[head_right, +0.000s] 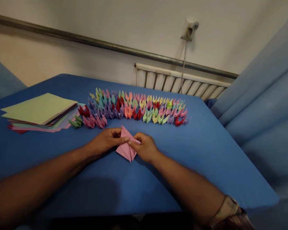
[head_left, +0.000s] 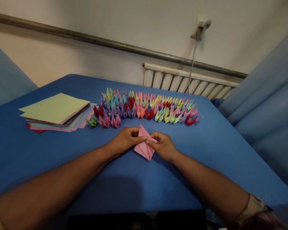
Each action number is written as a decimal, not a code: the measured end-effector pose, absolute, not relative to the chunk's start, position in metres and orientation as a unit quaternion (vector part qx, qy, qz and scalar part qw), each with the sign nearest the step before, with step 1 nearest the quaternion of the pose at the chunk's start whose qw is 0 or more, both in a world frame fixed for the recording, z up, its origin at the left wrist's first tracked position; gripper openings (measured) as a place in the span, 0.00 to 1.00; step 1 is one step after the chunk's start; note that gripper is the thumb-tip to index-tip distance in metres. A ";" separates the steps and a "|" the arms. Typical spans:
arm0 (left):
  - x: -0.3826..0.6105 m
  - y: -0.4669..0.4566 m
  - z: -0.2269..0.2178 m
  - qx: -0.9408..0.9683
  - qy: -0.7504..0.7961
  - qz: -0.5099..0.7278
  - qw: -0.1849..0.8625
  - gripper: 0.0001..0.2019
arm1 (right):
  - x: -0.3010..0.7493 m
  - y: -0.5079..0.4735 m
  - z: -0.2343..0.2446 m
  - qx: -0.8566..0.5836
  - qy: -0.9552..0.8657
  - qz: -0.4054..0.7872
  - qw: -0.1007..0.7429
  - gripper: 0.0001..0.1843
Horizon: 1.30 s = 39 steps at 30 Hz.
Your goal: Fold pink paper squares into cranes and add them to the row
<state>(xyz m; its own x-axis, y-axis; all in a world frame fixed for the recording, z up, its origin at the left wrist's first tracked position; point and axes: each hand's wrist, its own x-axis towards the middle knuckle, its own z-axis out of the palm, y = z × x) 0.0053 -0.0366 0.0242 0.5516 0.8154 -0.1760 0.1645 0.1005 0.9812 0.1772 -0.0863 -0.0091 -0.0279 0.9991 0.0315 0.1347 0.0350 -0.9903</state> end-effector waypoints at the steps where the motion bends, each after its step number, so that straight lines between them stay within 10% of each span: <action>1: 0.006 -0.037 0.024 0.620 0.403 0.267 0.618 0.18 | 0.176 -0.088 -0.008 -0.513 -0.543 0.471 0.470 0.16; 20: 0.012 -0.043 0.023 0.514 0.426 0.410 0.622 0.16 | 0.162 -0.095 -0.004 -0.450 -0.413 0.610 0.505 0.27; 39: 0.004 -0.039 0.034 0.452 0.404 0.420 0.675 0.17 | 0.180 -0.088 -0.002 -0.479 -0.474 0.590 0.444 0.16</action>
<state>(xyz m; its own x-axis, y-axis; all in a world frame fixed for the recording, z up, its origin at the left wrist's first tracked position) 0.0045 -0.0386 0.0342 0.3208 0.9325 -0.1661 -0.2013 0.2384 0.9501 0.1796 -0.0880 -0.0024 -0.1466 0.9788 -0.1433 -0.0705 -0.1549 -0.9854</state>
